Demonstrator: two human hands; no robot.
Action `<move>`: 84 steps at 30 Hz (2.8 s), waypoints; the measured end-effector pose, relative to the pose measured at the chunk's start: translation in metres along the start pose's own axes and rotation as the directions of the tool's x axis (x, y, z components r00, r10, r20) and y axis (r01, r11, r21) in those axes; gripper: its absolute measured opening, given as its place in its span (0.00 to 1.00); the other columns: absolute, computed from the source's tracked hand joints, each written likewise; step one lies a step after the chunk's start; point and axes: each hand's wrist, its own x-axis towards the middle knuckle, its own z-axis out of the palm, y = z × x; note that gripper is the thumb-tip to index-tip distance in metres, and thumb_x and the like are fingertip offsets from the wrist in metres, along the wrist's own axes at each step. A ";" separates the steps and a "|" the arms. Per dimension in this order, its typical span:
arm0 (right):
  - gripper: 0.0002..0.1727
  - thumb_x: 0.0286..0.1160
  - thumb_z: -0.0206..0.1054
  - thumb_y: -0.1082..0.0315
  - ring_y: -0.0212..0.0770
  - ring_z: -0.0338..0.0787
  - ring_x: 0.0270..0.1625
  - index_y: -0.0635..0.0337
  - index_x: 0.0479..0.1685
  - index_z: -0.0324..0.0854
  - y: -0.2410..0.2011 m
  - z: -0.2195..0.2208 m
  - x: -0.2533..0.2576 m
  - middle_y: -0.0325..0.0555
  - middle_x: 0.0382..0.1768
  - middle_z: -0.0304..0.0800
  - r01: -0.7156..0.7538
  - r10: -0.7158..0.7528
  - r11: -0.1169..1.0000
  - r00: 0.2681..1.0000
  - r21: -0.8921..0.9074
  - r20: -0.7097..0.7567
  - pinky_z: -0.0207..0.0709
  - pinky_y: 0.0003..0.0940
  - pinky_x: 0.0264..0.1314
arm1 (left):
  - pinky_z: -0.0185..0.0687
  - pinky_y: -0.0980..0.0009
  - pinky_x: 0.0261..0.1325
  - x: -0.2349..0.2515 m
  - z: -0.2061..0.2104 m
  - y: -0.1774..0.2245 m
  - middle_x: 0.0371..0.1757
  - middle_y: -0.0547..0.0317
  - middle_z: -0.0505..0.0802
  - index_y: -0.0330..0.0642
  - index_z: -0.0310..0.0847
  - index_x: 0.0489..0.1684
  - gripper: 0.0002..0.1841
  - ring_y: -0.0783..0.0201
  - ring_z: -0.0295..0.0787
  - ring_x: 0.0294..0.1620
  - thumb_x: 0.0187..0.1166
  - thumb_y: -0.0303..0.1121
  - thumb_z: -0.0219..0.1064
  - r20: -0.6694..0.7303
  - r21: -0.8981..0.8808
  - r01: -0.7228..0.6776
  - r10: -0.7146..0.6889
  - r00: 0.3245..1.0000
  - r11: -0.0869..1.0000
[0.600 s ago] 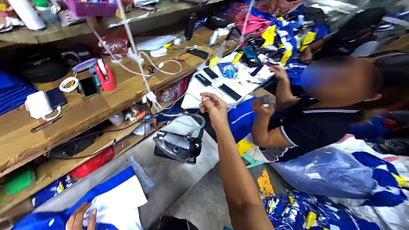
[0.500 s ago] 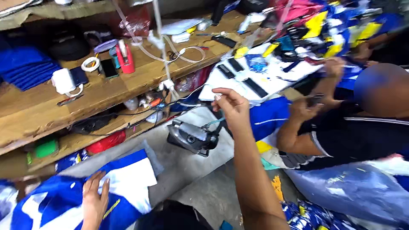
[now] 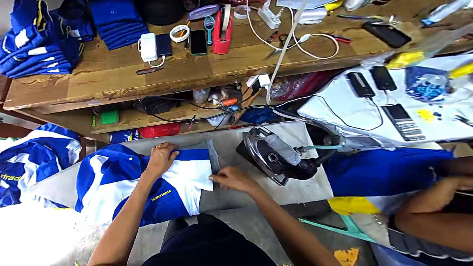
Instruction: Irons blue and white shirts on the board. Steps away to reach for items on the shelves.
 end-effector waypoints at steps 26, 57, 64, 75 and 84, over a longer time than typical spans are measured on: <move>0.25 0.89 0.60 0.49 0.31 0.85 0.20 0.64 0.36 0.86 -0.009 0.021 0.038 0.39 0.23 0.88 -0.039 0.060 0.985 0.991 0.170 -0.122 0.81 0.30 0.29 | 0.54 0.38 0.88 0.021 0.050 0.043 0.85 0.63 0.79 0.54 0.79 0.80 0.24 0.50 0.65 0.90 0.93 0.46 0.45 -0.014 0.190 -0.264 0.271 0.962 0.946; 0.33 0.87 0.51 0.36 0.58 0.92 0.57 0.45 0.82 0.73 -0.090 -0.053 -0.012 0.56 0.52 0.92 0.095 -0.209 0.917 0.941 -0.387 -0.265 0.80 0.61 0.61 | 0.54 0.41 0.87 0.032 0.019 0.043 0.76 0.55 0.87 0.51 0.82 0.75 0.23 0.51 0.75 0.82 0.85 0.35 0.50 0.080 0.024 -0.110 0.108 0.991 0.994; 0.33 0.78 0.65 0.36 0.59 0.93 0.48 0.37 0.79 0.75 -0.087 -0.053 0.025 0.55 0.43 0.93 0.071 -0.222 0.884 0.934 -0.462 -0.282 0.82 0.63 0.51 | 0.39 0.23 0.87 -0.072 0.052 0.009 0.88 0.51 0.73 0.48 0.69 0.87 0.54 0.38 0.59 0.92 0.64 0.79 0.62 -0.197 0.210 -0.040 0.082 0.977 0.977; 0.28 0.76 0.67 0.59 0.60 0.92 0.48 0.31 0.78 0.77 -0.097 -0.055 0.030 0.54 0.43 0.94 0.263 -0.353 0.687 0.936 -0.677 0.005 0.80 0.63 0.48 | 0.29 0.28 0.90 -0.063 0.031 -0.015 0.98 0.63 0.51 0.59 0.47 0.98 0.67 0.41 0.34 0.98 0.50 0.81 0.70 0.109 0.137 0.010 -0.025 0.994 0.991; 0.29 0.77 0.67 0.56 0.63 0.92 0.52 0.33 0.80 0.75 -0.082 -0.052 -0.023 0.57 0.49 0.94 0.160 -0.275 0.790 0.955 -0.592 -0.109 0.80 0.67 0.52 | 0.61 0.37 0.83 -0.021 0.007 0.002 0.82 0.57 0.81 0.55 0.84 0.73 0.24 0.46 0.68 0.87 0.86 0.54 0.57 -0.155 0.133 -0.107 0.128 0.980 0.985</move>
